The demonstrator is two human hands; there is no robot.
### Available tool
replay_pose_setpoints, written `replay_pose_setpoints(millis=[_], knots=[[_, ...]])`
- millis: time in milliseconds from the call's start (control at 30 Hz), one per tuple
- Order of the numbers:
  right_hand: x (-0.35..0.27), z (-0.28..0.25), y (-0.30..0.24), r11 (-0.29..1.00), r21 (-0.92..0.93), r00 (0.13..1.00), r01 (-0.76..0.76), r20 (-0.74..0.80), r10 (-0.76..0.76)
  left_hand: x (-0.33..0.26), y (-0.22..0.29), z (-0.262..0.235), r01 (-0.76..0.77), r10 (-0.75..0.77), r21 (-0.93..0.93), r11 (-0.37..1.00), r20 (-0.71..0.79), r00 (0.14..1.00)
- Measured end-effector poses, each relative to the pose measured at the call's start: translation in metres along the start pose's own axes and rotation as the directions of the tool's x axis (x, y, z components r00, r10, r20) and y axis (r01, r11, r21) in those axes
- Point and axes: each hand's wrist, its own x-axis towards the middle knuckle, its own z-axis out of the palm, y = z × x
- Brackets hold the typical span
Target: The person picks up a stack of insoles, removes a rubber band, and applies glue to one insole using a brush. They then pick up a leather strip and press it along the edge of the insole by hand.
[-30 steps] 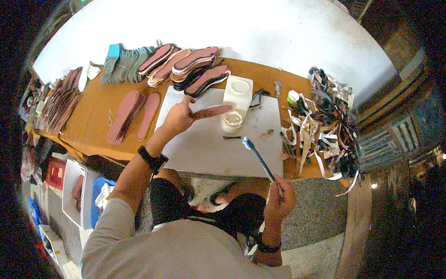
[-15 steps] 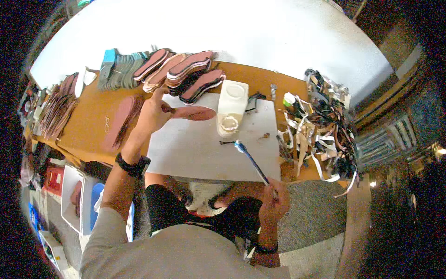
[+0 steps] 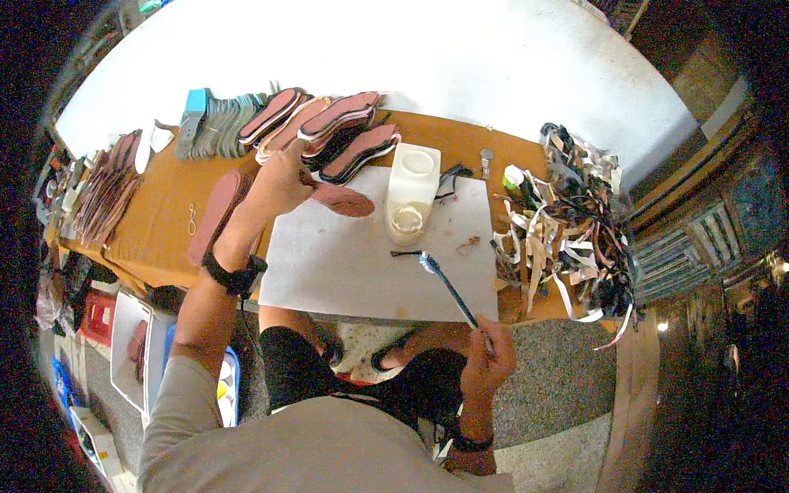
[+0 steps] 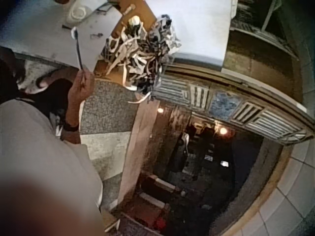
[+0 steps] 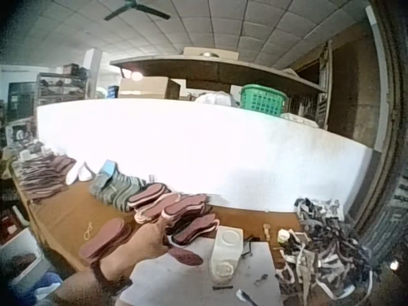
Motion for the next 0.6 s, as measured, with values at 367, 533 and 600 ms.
replay_pose_setpoints(millis=[367,533,600], knots=[[-0.004,-0.008,0.000,0.999,-0.021,0.998,-0.043,-0.035,0.042,0.024,0.017,0.007,-0.088,0.089,0.011,0.996,-0.042,0.995],[-0.006,-0.010,0.001,0.998,-0.046,0.998,-0.049,-0.029,0.048,0.033,0.020,0.005,-0.142,0.143,0.021,0.990,-0.027,0.989],[-0.006,-0.009,0.003,0.998,-0.042,0.998,-0.049,-0.038,0.048,0.035,0.027,0.001,-0.133,0.134,0.031,0.991,-0.022,0.991]])
